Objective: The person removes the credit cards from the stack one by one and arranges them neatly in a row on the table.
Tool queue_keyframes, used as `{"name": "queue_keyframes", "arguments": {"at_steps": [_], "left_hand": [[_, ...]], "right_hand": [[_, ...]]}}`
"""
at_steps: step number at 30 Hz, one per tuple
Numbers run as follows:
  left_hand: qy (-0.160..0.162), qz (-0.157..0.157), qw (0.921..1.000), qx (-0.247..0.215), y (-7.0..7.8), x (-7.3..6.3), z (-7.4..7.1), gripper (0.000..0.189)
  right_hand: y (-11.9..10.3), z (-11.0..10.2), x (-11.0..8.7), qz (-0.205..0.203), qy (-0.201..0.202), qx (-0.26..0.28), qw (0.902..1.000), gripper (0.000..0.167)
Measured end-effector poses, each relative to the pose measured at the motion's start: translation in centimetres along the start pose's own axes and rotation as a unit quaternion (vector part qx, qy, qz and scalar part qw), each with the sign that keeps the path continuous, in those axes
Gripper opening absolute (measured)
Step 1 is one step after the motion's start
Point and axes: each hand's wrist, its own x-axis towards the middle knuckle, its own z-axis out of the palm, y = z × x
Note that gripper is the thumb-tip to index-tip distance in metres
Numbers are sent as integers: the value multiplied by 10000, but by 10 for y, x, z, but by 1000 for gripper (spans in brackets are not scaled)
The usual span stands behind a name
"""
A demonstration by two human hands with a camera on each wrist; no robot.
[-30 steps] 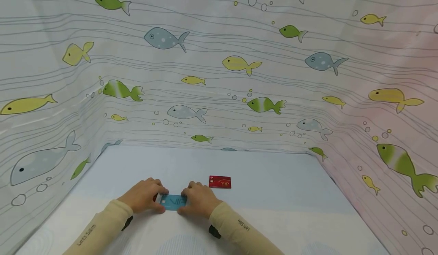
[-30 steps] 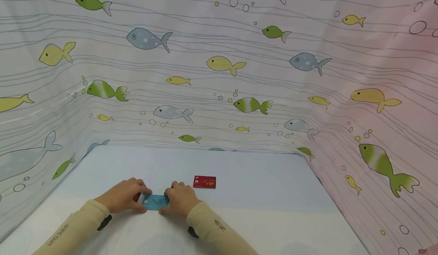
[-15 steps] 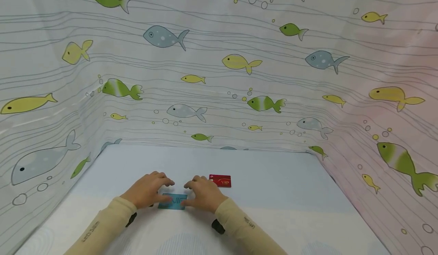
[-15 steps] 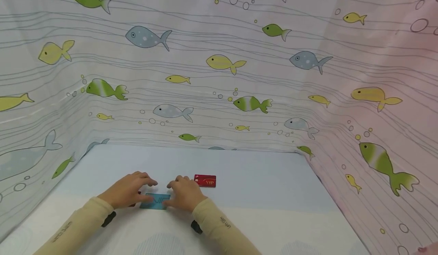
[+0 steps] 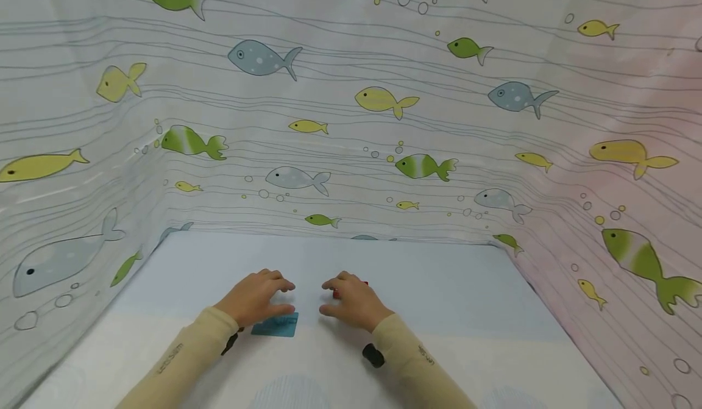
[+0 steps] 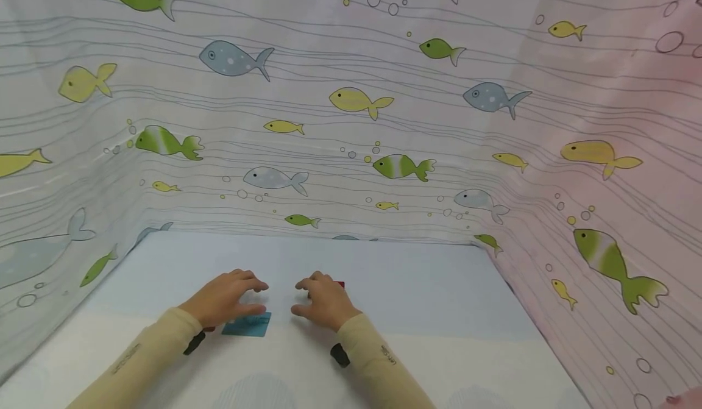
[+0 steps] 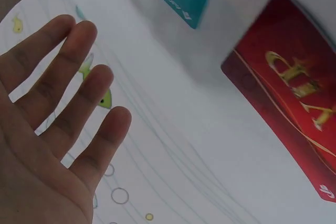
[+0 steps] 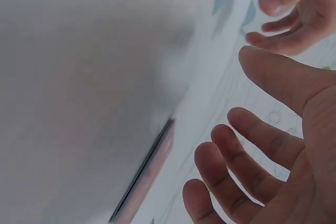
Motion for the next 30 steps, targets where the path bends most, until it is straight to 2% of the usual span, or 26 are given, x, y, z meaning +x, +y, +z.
{"name": "queue_keyframes", "arguments": {"at_steps": [5,11,17,24,30], "left_hand": [[-80,-32,10000,5,3,13,6,43],[-134,-45,9999,-64,10,29,15,43],[-283,-55,9995,-161,17,45,22,44],[-405,-126,9991,2,22,62,34,45],[-545,-79,9983,-209,33,77,36,50]], "right_hand": [[23,-1,-6,213,45,-260,9994,51],[42,-7,-13,439,58,-192,9988,51],[55,-13,-14,514,99,-338,9981,53],[70,-17,-16,673,-61,-284,9973,54],[77,-22,-15,715,-170,-292,9969,58]]}}
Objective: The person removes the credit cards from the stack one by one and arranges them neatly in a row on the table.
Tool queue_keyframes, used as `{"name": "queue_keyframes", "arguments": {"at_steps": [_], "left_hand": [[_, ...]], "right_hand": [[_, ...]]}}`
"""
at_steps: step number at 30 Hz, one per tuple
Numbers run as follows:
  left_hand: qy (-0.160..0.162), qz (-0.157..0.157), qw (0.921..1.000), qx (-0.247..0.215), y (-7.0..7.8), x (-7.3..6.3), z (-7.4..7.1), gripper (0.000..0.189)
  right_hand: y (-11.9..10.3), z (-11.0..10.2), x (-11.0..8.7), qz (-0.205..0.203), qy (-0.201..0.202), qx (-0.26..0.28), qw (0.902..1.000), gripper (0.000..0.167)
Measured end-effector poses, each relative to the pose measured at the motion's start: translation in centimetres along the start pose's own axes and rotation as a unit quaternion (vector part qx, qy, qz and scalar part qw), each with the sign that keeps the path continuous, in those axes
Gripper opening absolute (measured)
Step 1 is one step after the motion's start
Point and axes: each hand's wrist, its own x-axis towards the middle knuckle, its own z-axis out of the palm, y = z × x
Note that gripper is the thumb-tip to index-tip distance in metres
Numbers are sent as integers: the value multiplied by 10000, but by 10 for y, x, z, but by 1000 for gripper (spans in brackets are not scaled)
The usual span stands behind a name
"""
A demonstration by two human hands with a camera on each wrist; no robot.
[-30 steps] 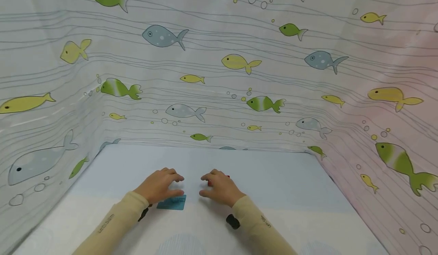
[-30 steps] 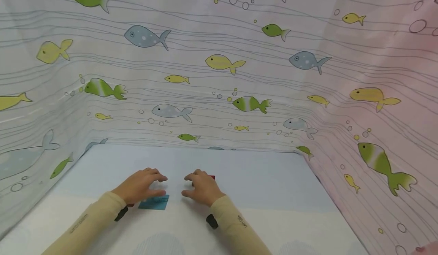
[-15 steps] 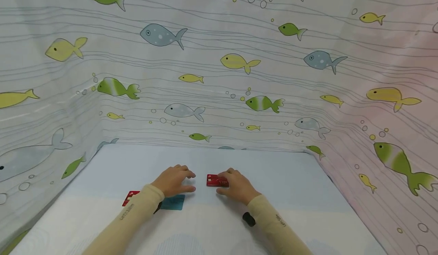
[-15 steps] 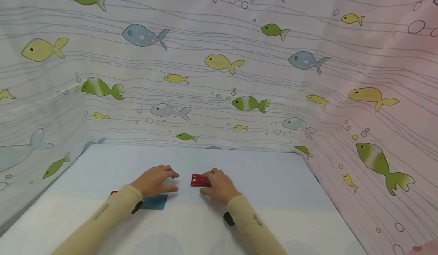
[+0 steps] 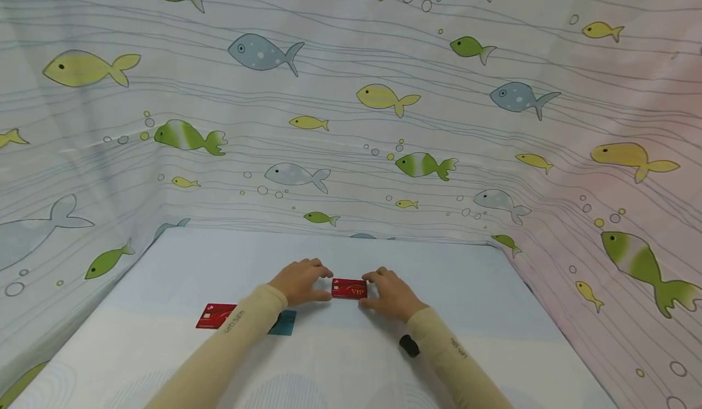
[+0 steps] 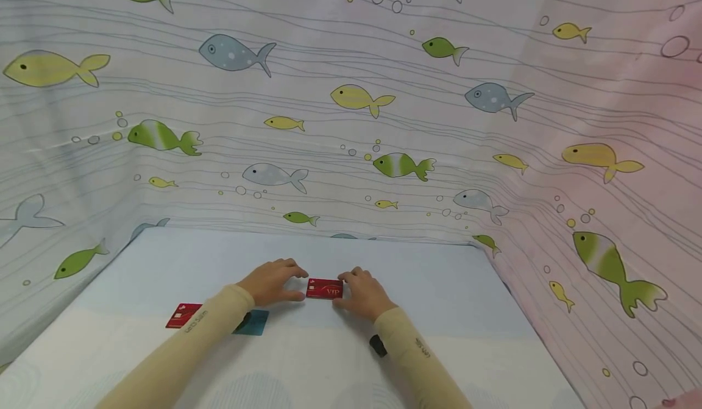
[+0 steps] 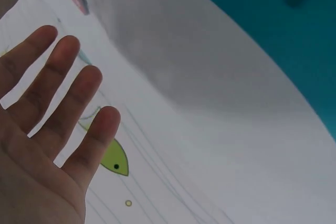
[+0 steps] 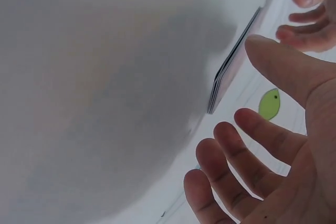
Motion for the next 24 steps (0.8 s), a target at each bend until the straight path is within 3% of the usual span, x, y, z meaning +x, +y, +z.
{"name": "queue_keyframes", "arguments": {"at_steps": [7,11,17,24], "left_hand": [[-132,136,9997,121,9,15,6,58],[-199,42,9996,187,9,21,12,59],[-229,-59,9993,301,7,24,23,58],[-227,-128,9986,460,6,28,25,60]], "right_hand": [[5,-3,3,66,-252,11,9997,62],[6,-2,7,69,-362,8,9993,62],[9,3,14,-46,-390,-156,9991,63],[6,-2,13,-18,-407,-176,9990,61]]}}
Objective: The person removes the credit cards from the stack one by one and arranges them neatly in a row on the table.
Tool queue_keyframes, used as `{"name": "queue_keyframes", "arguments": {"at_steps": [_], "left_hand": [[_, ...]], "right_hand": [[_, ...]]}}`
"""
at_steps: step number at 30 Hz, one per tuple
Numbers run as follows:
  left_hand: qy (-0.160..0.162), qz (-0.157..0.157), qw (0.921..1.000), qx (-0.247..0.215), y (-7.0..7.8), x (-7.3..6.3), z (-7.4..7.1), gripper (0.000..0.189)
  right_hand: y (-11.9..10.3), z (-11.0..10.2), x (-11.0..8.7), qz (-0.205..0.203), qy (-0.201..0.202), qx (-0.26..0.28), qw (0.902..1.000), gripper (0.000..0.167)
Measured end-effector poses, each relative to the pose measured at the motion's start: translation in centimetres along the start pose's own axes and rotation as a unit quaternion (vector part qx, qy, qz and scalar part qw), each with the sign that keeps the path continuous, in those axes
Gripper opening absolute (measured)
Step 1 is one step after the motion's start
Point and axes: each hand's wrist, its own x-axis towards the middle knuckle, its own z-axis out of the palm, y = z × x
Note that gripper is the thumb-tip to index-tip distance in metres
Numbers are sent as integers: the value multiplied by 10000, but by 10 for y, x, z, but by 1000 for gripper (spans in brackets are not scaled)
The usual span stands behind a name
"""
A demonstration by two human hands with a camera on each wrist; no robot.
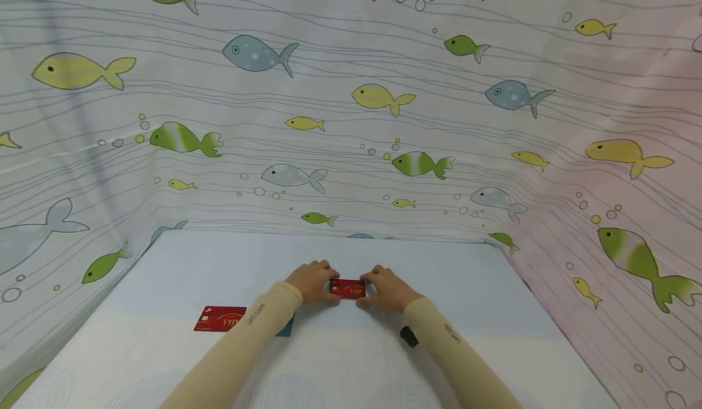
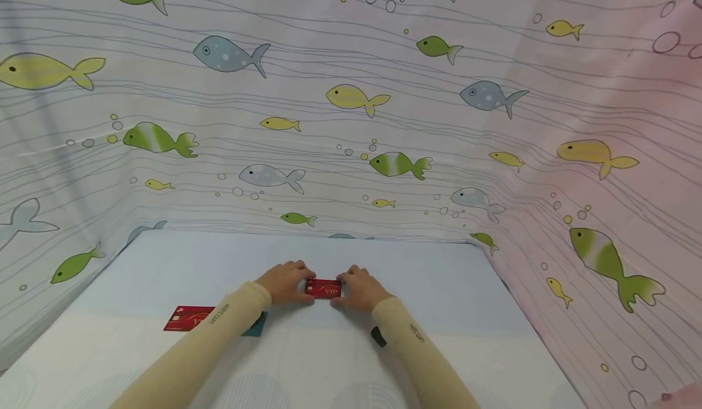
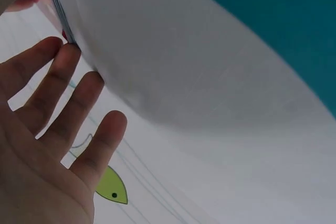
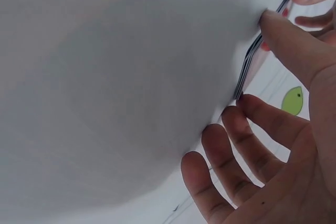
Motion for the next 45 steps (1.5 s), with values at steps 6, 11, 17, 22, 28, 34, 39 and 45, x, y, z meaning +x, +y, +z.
{"name": "queue_keyframes", "arguments": {"at_steps": [6,11,17,22,28,34,39,45], "left_hand": [[-153,-110,9998,4,-2,4,0,59],[-228,-130,9997,-5,-1,6,-2,58],[-246,-79,9996,130,-1,7,-3,56],[-204,13,9998,84,1,7,-5,54],[-200,-30,9998,-34,1,7,-5,52],[-204,-57,9997,-94,2,7,-4,52],[-184,-26,9998,-63,2,8,-5,52],[-111,19,9999,-30,2,5,-3,51]], "right_hand": [[-1,-2,0,-57,24,34,10000,58],[1,-1,3,-68,55,-7,10000,55],[4,0,5,-62,56,-12,10000,54],[5,-1,5,-94,74,-7,9999,53],[5,0,6,-145,84,50,9998,52],[4,-2,4,-169,120,105,9997,51],[2,-3,3,-177,155,-32,9997,50],[0,0,3,-179,173,-261,9994,51]]}}
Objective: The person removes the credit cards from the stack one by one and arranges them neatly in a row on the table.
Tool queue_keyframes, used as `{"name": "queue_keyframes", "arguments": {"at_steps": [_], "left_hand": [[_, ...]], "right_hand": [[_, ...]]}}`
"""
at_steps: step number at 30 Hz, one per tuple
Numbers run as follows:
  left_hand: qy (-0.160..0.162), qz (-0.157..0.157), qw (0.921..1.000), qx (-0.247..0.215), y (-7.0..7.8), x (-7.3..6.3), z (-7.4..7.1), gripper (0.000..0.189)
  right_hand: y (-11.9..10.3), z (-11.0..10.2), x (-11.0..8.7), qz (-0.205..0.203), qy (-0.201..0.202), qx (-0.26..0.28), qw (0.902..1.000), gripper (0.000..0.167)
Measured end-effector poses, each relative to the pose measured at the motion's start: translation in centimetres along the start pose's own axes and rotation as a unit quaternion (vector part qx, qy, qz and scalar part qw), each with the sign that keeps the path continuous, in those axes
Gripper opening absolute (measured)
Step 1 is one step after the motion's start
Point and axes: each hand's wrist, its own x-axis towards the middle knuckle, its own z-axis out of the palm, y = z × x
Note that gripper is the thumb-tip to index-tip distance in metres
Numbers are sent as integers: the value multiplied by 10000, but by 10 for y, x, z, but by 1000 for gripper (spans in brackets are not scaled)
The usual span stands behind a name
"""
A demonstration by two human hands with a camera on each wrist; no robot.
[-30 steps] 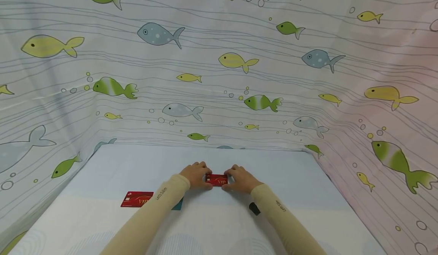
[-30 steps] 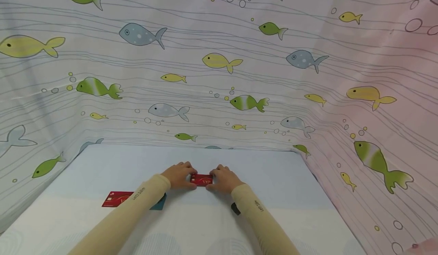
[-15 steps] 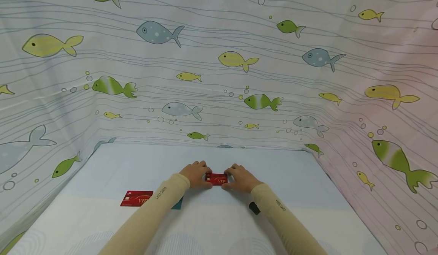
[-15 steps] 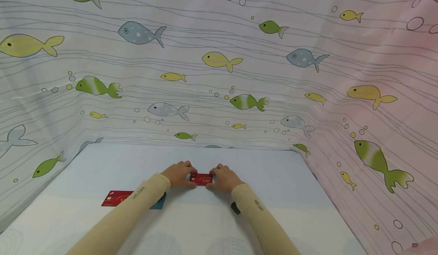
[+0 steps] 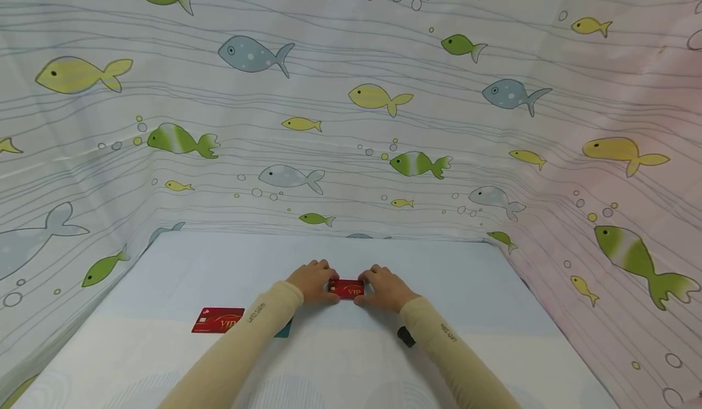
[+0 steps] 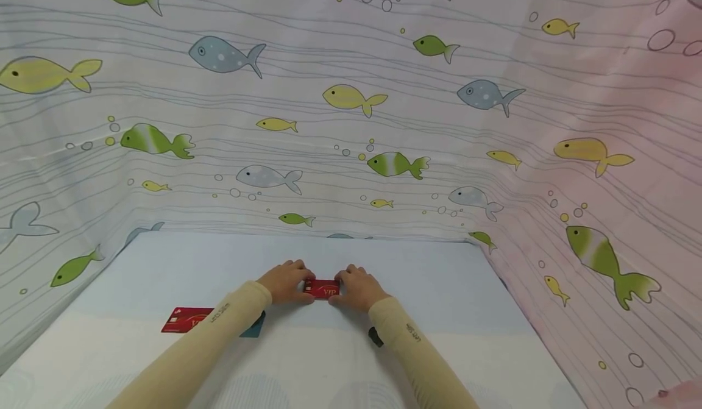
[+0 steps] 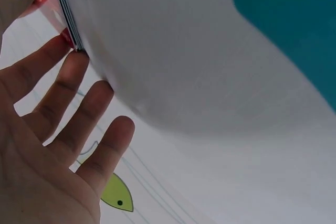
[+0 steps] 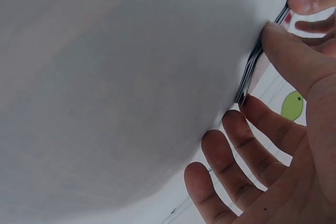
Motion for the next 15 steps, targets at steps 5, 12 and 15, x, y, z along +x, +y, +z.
{"name": "queue_keyframes", "arguments": {"at_steps": [5,12,15], "left_hand": [[88,6,10000,-40,-3,-1,5,51],[257,91,9996,77,-1,-2,6,52],[282,79,9996,61,1,-3,4,52]], "right_hand": [[-1,1,0,-31,52,-103,9999,52],[-1,4,-1,48,140,-198,9997,53],[0,4,-1,44,198,-207,9996,54]]}}
